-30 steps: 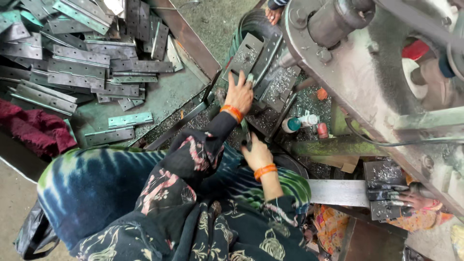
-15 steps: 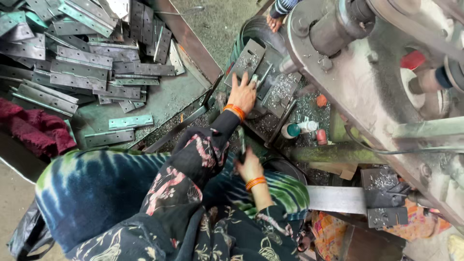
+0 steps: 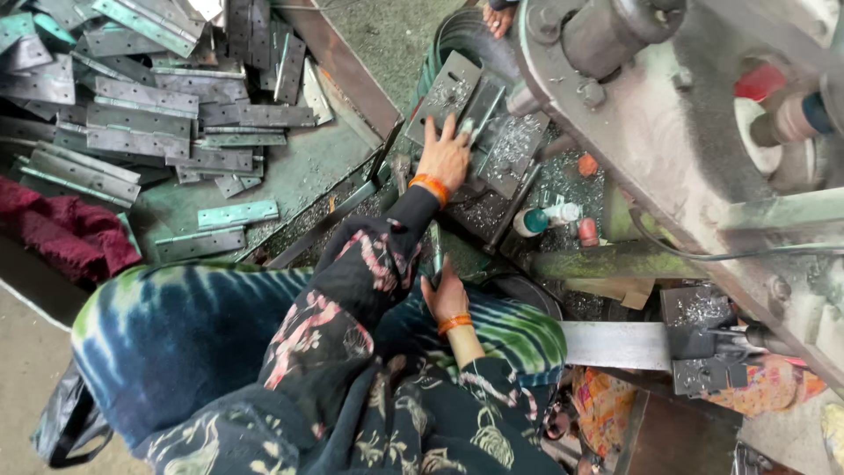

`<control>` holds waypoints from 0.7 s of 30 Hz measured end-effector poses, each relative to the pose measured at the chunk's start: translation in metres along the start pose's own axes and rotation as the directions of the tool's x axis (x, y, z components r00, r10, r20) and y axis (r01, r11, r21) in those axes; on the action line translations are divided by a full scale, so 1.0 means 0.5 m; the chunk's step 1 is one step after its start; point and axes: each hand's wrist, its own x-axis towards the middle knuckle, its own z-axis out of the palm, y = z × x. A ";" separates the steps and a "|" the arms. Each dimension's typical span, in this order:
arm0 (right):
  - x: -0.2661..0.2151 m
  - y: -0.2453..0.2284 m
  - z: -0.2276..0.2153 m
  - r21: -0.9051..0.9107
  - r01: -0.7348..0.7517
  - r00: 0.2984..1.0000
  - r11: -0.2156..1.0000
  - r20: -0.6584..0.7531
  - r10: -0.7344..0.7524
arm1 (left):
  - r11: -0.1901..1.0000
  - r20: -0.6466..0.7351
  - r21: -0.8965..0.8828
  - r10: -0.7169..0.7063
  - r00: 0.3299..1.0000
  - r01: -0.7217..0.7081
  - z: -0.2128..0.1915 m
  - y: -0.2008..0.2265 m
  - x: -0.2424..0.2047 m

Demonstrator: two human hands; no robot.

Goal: The person operates a manual press machine to process metal plates. They pick up plates from a pile, place them into the machine's die, and pull a lever to activate the press. The processed plates are then removed and placed back into the pile.

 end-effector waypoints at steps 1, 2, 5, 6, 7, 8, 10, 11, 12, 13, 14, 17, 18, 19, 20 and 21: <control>0.018 -0.010 -0.024 0.020 0.012 1.000 1.000 0.006 -0.013 | 1.000 -0.070 0.016 0.008 0.998 -0.007 0.005 0.004 -0.010; 0.038 -0.026 -0.056 -0.027 0.006 0.998 1.000 0.059 -0.005 | 1.000 -0.141 0.031 0.004 0.990 0.001 0.007 -0.001 -0.014; 0.068 -0.086 -0.151 -0.149 -0.033 0.977 0.988 0.202 0.063 | 0.998 0.057 0.059 0.009 0.998 -0.012 0.008 -0.015 0.009; 0.084 -0.102 -0.179 -0.180 -0.053 0.970 0.982 0.226 0.094 | 0.998 0.079 0.061 -0.010 0.997 0.005 0.007 -0.016 0.022; 0.091 -0.111 -0.197 -0.210 -0.072 0.960 0.975 0.249 0.125 | 0.998 0.101 0.063 -0.029 0.994 0.023 0.006 -0.018 0.036; 0.096 -0.116 -0.200 -0.235 -0.078 0.958 0.969 0.250 0.138 | 0.997 0.116 0.069 -0.047 0.992 0.039 0.003 -0.021 0.057; 0.093 -0.105 -0.170 -0.281 -0.089 0.953 0.955 0.256 0.164 | 0.996 0.031 0.088 -0.028 0.999 0.025 0.001 -0.020 0.079; 0.079 -0.090 -0.139 -0.218 -0.073 0.971 0.973 0.209 0.119 | 0.995 -0.009 0.097 -0.019 1.000 0.020 0.000 -0.020 0.084; 0.047 -0.073 -0.096 -0.152 -0.055 0.983 0.987 0.165 0.080 | 0.995 0.014 0.098 -0.016 1.000 0.015 -0.001 -0.021 0.082; 0.021 -0.053 -0.055 -0.087 -0.034 0.992 0.996 0.118 0.044 | 0.995 0.038 0.098 -0.013 0.999 0.009 -0.004 -0.022 0.082; 0.007 -0.034 -0.017 -0.073 -0.047 0.996 0.996 0.077 0.053 | 0.995 0.061 0.100 -0.009 0.998 0.003 -0.007 -0.025 0.081; 0.013 0.018 0.049 -0.052 -0.025 1.000 0.998 0.002 0.025 | 0.997 0.174 0.075 -0.001 0.985 -0.012 -0.012 -0.027 0.079; 0.013 0.032 0.053 -0.054 -0.012 1.000 0.998 0.007 0.013 | 0.997 0.132 0.081 -0.002 0.991 -0.008 -0.006 -0.022 0.068; 0.000 0.039 0.055 -0.057 0.000 1.000 0.998 0.011 0.001 | 0.996 0.090 0.086 -0.004 0.996 -0.004 0.000 -0.021 0.059; 0.011 0.040 0.051 -0.055 -0.009 0.999 0.998 0.032 0.011 | 0.995 0.020 0.100 -0.017 1.000 0.015 -0.002 -0.030 0.079; 0.015 0.036 0.044 -0.053 -0.018 0.998 0.998 0.053 0.021 | 0.995 0.048 0.094 -0.017 0.999 0.013 -0.005 -0.031 0.087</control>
